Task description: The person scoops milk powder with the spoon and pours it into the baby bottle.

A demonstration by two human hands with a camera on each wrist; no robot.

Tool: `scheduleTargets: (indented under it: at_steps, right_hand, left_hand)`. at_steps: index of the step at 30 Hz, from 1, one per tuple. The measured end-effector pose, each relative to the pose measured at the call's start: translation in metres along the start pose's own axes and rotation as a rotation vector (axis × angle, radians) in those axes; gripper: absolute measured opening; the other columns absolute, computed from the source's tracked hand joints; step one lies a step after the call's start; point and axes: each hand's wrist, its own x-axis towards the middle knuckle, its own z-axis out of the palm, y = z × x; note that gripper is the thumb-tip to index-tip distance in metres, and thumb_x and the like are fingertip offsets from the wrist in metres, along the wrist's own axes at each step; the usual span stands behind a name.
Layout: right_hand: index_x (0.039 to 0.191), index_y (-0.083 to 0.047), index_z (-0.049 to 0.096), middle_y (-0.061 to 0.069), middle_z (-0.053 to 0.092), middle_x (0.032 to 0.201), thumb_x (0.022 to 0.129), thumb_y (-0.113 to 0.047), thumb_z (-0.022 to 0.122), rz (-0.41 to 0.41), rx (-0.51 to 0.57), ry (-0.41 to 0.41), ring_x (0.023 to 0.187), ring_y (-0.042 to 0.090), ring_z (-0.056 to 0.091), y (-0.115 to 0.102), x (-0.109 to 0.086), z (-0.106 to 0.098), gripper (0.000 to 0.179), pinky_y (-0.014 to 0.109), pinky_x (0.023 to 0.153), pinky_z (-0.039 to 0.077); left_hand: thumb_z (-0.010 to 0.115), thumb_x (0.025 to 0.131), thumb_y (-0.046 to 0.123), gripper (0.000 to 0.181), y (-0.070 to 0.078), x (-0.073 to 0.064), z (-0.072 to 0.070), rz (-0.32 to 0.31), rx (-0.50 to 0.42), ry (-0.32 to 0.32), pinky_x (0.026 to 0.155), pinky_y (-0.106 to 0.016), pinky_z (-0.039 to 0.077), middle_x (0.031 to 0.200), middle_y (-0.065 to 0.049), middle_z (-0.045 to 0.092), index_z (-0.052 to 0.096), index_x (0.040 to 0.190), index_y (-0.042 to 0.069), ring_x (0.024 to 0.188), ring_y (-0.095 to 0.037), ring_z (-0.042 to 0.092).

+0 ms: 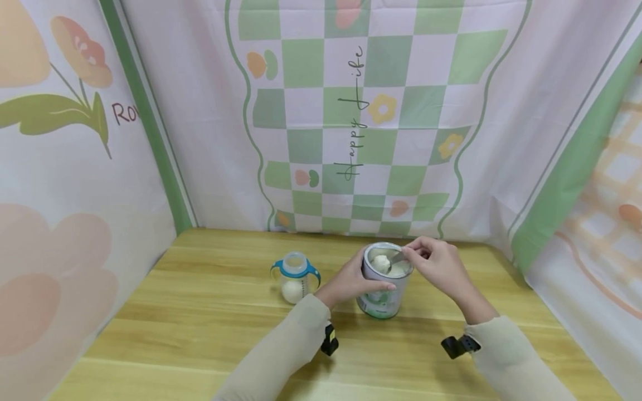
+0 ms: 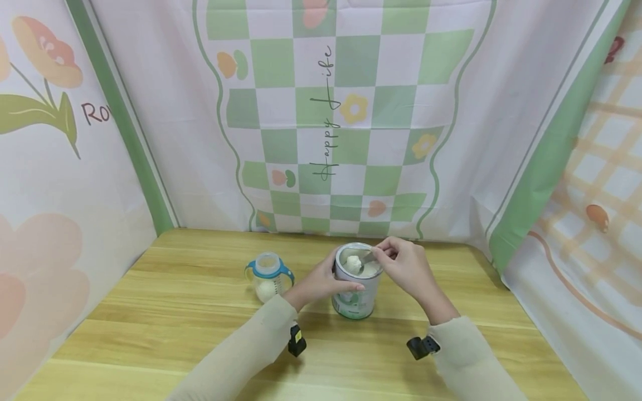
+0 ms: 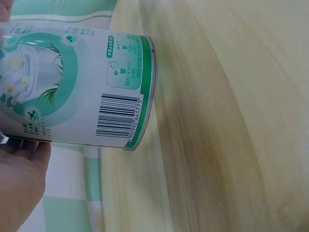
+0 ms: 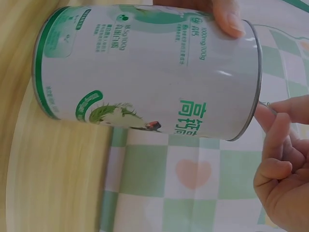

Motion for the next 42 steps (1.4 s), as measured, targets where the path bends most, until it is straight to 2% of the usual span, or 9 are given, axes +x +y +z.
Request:
scheduleTargets:
  at_steps: [8, 14, 18, 23, 28, 32, 40, 42]
  right_hand:
    - [0.086, -0.01, 0.072, 0.0, 0.064, 0.069, 0.097, -0.019, 0.07, -0.086, -0.007, 0.096, 0.054, 0.011, 0.052, 0.001, -0.003, 0.001, 0.014, 0.027, 0.047, 0.044]
    - [0.086, -0.009, 0.073, 0.0, 0.064, 0.068, 0.097, -0.022, 0.07, -0.056, 0.02, 0.108, 0.053, 0.012, 0.05, 0.003, -0.004, 0.001, 0.017, 0.027, 0.046, 0.041]
    - [0.088, -0.008, 0.073, 0.002, 0.066, 0.072, 0.098, -0.027, 0.068, 0.016, 0.071, 0.088, 0.056, 0.014, 0.051, 0.007, -0.005, -0.001, 0.022, 0.027, 0.048, 0.041]
    - [0.096, 0.001, 0.071, 0.009, 0.072, 0.082, 0.1, -0.03, 0.065, 0.19, 0.227, 0.063, 0.067, 0.015, 0.057, 0.015, -0.006, -0.004, 0.031, 0.026, 0.053, 0.044]
    - [0.105, 0.011, 0.065, -0.002, 0.071, 0.081, 0.1, -0.023, 0.064, 0.326, 0.416, 0.054, 0.07, 0.008, 0.057, 0.027, -0.008, -0.004, 0.034, 0.02, 0.062, 0.048]
    - [0.106, 0.011, 0.064, -0.009, 0.069, 0.079, 0.101, -0.022, 0.063, 0.365, 0.481, 0.044, 0.07, 0.005, 0.056, 0.035, -0.009, -0.004, 0.033, 0.019, 0.063, 0.048]
    - [0.097, 0.0, 0.064, -0.009, 0.069, 0.078, 0.1, -0.023, 0.064, 0.381, 0.535, 0.026, 0.068, 0.005, 0.054, 0.039, -0.012, -0.006, 0.023, 0.02, 0.062, 0.047]
    - [0.098, 0.001, 0.064, -0.009, 0.069, 0.079, 0.1, -0.024, 0.064, 0.38, 0.529, 0.024, 0.069, 0.005, 0.055, 0.039, -0.012, -0.006, 0.025, 0.02, 0.063, 0.047]
  left_hand:
    - [0.086, 0.082, 0.033, 0.08, 0.004, -0.002, 0.0, -0.023, 0.004, 0.01, 0.1, -0.042, 0.043, 0.129, 0.016, 0.054, 0.038, 0.146, 0.038, 0.116, -0.006, 0.055]
    - [0.086, 0.082, 0.033, 0.082, 0.004, -0.001, 0.0, -0.014, 0.01, 0.006, 0.101, -0.042, 0.043, 0.13, 0.016, 0.054, 0.038, 0.147, 0.037, 0.116, -0.007, 0.055]
    - [0.086, 0.082, 0.035, 0.082, 0.003, -0.001, 0.0, -0.007, 0.012, -0.003, 0.101, -0.043, 0.043, 0.132, 0.015, 0.053, 0.036, 0.147, 0.038, 0.118, -0.008, 0.054]
    - [0.086, 0.082, 0.035, 0.083, 0.001, 0.0, -0.001, -0.001, 0.024, 0.0, 0.101, -0.045, 0.042, 0.132, 0.015, 0.053, 0.035, 0.148, 0.039, 0.118, -0.007, 0.054]
    - [0.087, 0.08, 0.035, 0.084, -0.001, 0.0, -0.001, -0.009, 0.033, 0.01, 0.101, -0.045, 0.042, 0.131, 0.016, 0.054, 0.036, 0.148, 0.04, 0.119, -0.008, 0.054]
    - [0.087, 0.08, 0.036, 0.085, 0.0, 0.0, -0.001, -0.018, 0.036, 0.018, 0.102, -0.046, 0.041, 0.13, 0.016, 0.054, 0.036, 0.148, 0.041, 0.12, -0.01, 0.054]
    - [0.087, 0.08, 0.035, 0.087, 0.0, 0.0, -0.001, -0.017, 0.047, 0.019, 0.103, -0.046, 0.041, 0.131, 0.016, 0.054, 0.035, 0.149, 0.04, 0.126, -0.021, 0.053]
    - [0.088, 0.079, 0.035, 0.087, 0.0, 0.0, 0.0, -0.02, 0.049, 0.023, 0.103, -0.046, 0.041, 0.131, 0.016, 0.054, 0.035, 0.149, 0.04, 0.127, -0.023, 0.052]
